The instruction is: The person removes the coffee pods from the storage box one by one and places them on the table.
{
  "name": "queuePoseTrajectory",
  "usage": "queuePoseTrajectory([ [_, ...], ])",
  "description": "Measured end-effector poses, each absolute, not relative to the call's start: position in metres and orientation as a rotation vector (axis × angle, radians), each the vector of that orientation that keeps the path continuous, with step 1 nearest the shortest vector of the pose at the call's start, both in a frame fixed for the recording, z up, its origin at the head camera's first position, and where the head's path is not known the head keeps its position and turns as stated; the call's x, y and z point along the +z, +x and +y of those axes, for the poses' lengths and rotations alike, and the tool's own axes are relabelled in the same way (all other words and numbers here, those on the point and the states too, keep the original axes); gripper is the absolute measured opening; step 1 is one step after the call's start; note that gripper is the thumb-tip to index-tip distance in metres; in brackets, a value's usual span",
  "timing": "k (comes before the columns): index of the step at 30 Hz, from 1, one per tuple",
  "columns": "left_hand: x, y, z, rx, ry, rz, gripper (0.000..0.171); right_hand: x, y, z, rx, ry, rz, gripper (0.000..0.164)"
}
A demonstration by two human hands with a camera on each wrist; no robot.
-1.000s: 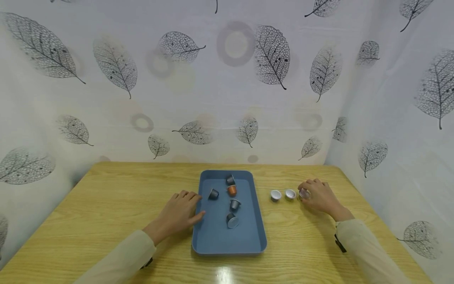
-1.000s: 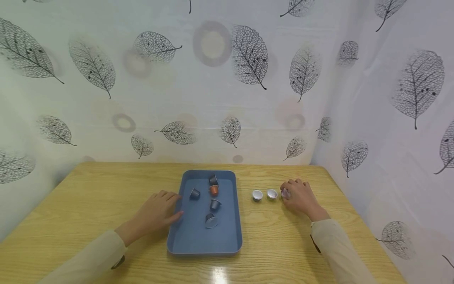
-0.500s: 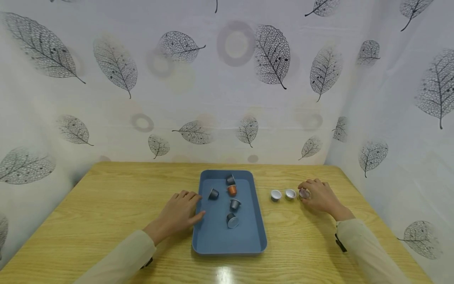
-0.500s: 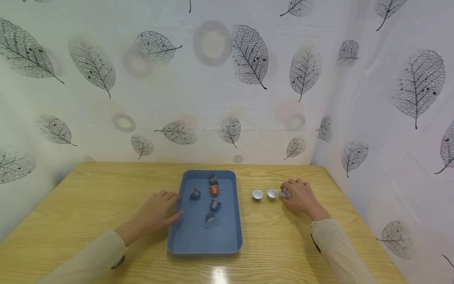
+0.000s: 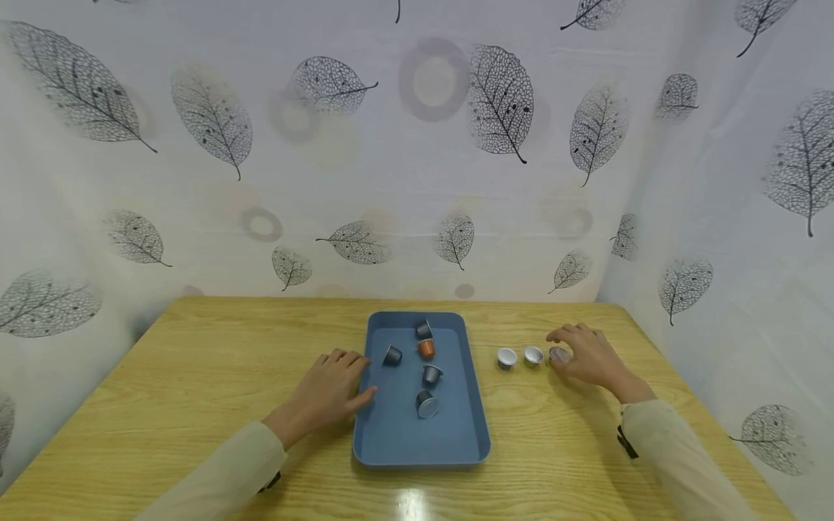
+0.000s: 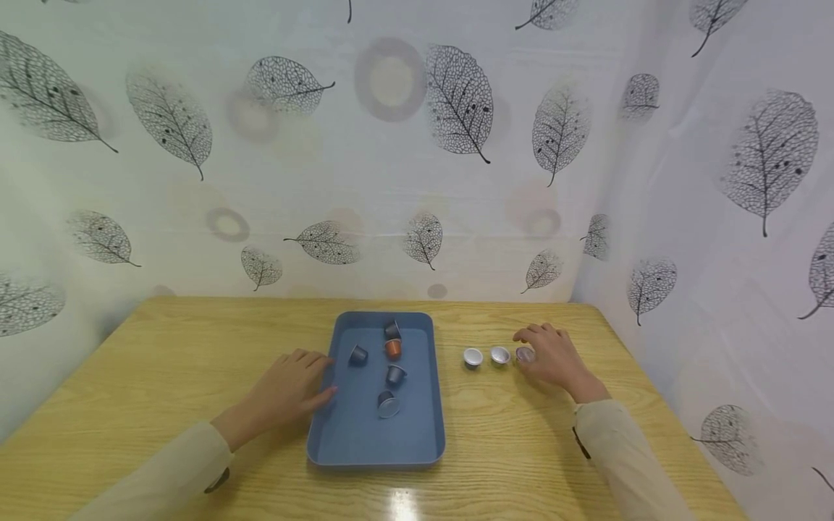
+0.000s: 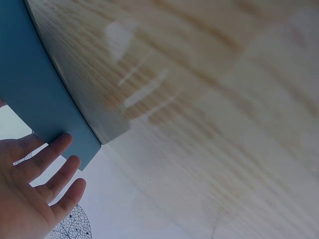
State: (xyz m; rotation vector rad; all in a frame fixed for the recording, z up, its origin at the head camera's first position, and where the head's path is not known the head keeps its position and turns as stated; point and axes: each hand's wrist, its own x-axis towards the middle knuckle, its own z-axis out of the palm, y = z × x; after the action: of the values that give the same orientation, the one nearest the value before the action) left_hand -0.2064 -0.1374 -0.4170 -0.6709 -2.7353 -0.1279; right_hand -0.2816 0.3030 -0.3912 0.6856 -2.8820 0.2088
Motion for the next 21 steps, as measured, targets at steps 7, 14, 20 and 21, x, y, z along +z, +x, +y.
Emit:
queuePoseTrajectory([
  [7,-0.418,-0.207,-0.138,-0.111,-0.683,-2.709,0.048,-0.388,-0.28,0.293,0.182,0.736,-2.851,0.039],
  [14,-0.417,-0.206,-0.138,-0.114,-0.684,-2.699,0.048,-0.389,-0.277,0.279,0.171,0.777,-2.82,0.036],
  [20,-0.418,-0.207,-0.138,-0.12,-0.682,-2.706,0.048,-0.39,-0.276,0.266,0.162,0.839,-2.796,0.035],
  [21,-0.418,-0.207,-0.139,-0.117,-0.681,-2.705,0.048,-0.39,-0.276,0.264,0.158,0.852,-2.794,0.036],
])
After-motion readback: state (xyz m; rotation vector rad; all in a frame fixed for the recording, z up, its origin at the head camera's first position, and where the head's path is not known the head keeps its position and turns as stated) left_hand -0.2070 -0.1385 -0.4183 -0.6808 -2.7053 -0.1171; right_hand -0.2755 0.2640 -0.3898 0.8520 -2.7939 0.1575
